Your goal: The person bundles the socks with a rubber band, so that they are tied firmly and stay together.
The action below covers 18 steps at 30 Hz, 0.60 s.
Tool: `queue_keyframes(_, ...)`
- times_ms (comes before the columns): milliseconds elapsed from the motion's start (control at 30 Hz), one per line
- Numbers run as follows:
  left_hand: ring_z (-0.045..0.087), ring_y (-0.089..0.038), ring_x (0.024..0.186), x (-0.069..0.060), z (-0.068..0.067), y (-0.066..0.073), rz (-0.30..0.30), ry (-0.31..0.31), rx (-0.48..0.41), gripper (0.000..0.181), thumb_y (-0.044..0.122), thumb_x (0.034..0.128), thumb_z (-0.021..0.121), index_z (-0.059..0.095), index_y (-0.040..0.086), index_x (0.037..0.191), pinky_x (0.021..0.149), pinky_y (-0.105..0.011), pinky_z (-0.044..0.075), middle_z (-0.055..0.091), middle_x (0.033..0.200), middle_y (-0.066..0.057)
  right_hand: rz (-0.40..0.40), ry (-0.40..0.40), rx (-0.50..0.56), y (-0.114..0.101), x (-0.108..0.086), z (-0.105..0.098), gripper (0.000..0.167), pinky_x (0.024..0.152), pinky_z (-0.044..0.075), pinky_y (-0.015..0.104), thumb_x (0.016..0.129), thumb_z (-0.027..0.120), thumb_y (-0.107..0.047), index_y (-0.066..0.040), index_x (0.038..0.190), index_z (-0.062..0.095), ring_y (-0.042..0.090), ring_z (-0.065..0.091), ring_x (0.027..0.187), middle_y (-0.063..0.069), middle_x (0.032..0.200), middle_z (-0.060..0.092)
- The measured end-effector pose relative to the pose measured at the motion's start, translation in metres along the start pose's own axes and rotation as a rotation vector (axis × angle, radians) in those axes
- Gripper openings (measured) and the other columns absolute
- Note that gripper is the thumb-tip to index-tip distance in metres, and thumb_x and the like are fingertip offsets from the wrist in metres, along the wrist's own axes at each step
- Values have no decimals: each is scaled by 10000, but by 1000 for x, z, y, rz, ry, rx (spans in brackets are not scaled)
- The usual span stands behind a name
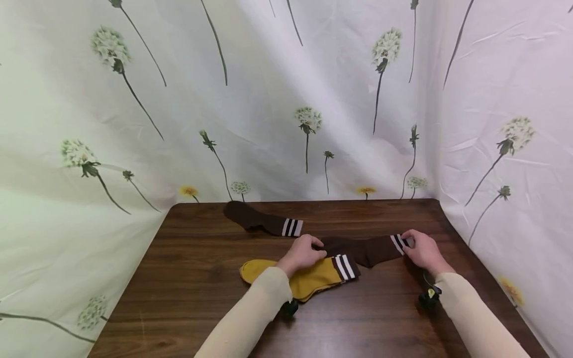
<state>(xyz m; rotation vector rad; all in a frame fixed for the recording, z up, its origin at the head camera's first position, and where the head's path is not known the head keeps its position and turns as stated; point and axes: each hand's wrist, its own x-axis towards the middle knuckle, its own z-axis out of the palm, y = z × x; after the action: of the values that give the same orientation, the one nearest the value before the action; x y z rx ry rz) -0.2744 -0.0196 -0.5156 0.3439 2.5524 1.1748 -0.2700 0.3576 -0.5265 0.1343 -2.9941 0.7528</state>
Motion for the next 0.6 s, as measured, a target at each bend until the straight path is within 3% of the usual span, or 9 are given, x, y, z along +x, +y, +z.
queue_keyframes(200, 687, -231, 1038, -1, -5, -3, -5, 11, -92, 260, 215, 1008, 719, 765, 54, 1207, 853, -396, 563, 705, 1281, -142, -94, 1, -51, 0, 0, 2, 259, 813, 498, 576, 873, 756, -16, 38, 1113, 676, 398, 607, 899, 266, 1007, 681)
queue_keyframes(333, 697, -165, 840, -4, -7, -3, -14, 22, -154, 264, 200, 1013, 715, 758, 36, 1215, 754, -345, 569, 713, 1237, -143, -83, -15, -79, -4, 1, 0, 257, 836, 502, 609, 879, 744, -19, 33, 1123, 680, 418, 620, 937, 282, 1054, 684)
queue_keyframes(467, 685, -154, 835, -6, -9, -5, -9, 58, -179, 239, 179, 1017, 708, 761, 31, 1197, 745, -343, 577, 715, 1201, -129, -37, -19, -58, -9, 2, -4, 241, 817, 499, 606, 893, 727, -29, 8, 1127, 685, 420, 623, 933, 293, 1101, 688)
queue_keyframes(600, 698, -177, 882, -6, -12, -8, 14, 124, -186, 177, 149, 1020, 703, 779, 33, 1130, 757, -358, 593, 732, 1117, -103, -56, 20, -1, -14, 3, -5, 210, 812, 496, 574, 900, 716, -13, 3, 1108, 691, 396, 611, 930, 271, 1100, 693)
